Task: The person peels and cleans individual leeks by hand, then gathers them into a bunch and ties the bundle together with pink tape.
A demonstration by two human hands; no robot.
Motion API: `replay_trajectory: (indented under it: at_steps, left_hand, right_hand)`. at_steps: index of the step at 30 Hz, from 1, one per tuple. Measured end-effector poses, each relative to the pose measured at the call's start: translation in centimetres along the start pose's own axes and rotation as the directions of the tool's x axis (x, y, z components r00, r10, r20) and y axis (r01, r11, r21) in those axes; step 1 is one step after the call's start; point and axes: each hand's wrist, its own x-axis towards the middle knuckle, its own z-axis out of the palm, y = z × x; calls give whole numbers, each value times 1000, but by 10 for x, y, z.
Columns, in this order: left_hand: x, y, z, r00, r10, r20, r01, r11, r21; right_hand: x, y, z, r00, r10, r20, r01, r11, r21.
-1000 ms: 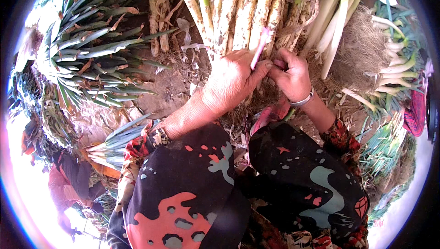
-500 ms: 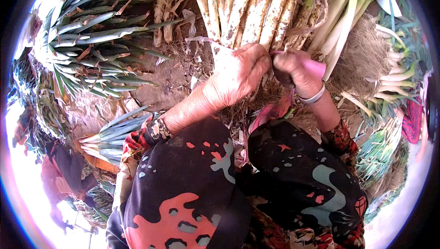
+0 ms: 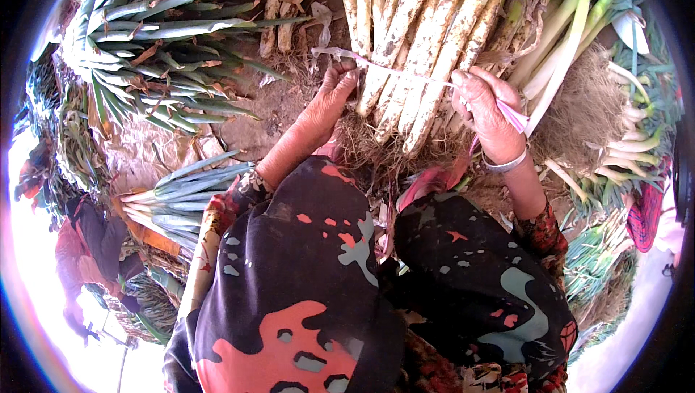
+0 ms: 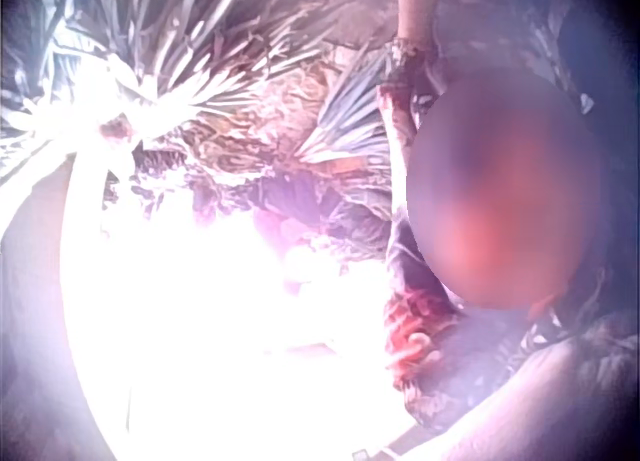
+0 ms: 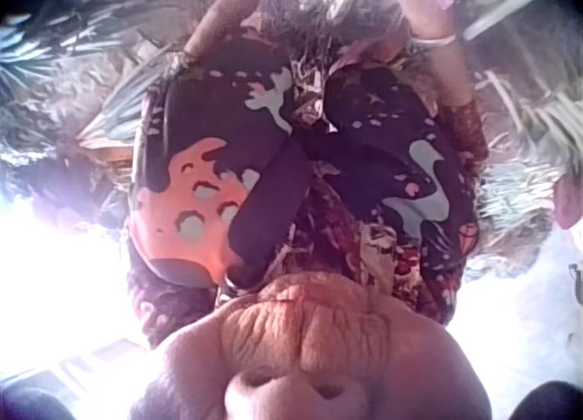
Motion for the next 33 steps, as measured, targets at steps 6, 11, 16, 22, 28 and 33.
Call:
replay_trajectory:
  at_steps: [6, 11, 16, 22, 28, 33]
  left_hand:
    - [-4, -13, -5, 932, 332, 147, -359, 787, 501]
    - [-7, 16, 20, 997, 5, 78, -25, 966, 256]
    - [14, 12, 16, 966, 164, 200, -240, 856, 458]
    - [9, -3, 17, 977, 196, -79, -139, 877, 461]
    - [-13, 57, 53, 732, 647, 215, -616, 493, 614]
    - [-5, 63, 67, 647, 680, 344, -674, 300, 675]
  right_hand:
    - [0, 11, -3, 998, -3, 65, 2, 1000, 15]
    - [-6, 1, -13, 998, -63, -25, 64, 995, 77]
    - [-6, 0, -14, 998, -5, -62, 20, 968, 248]
    - [-12, -8, -17, 991, 102, -88, -63, 928, 366]
    - [-12, 2, -17, 984, 49, -170, 9, 946, 325]
    - [-13, -4, -1, 981, 50, -190, -10, 979, 202]
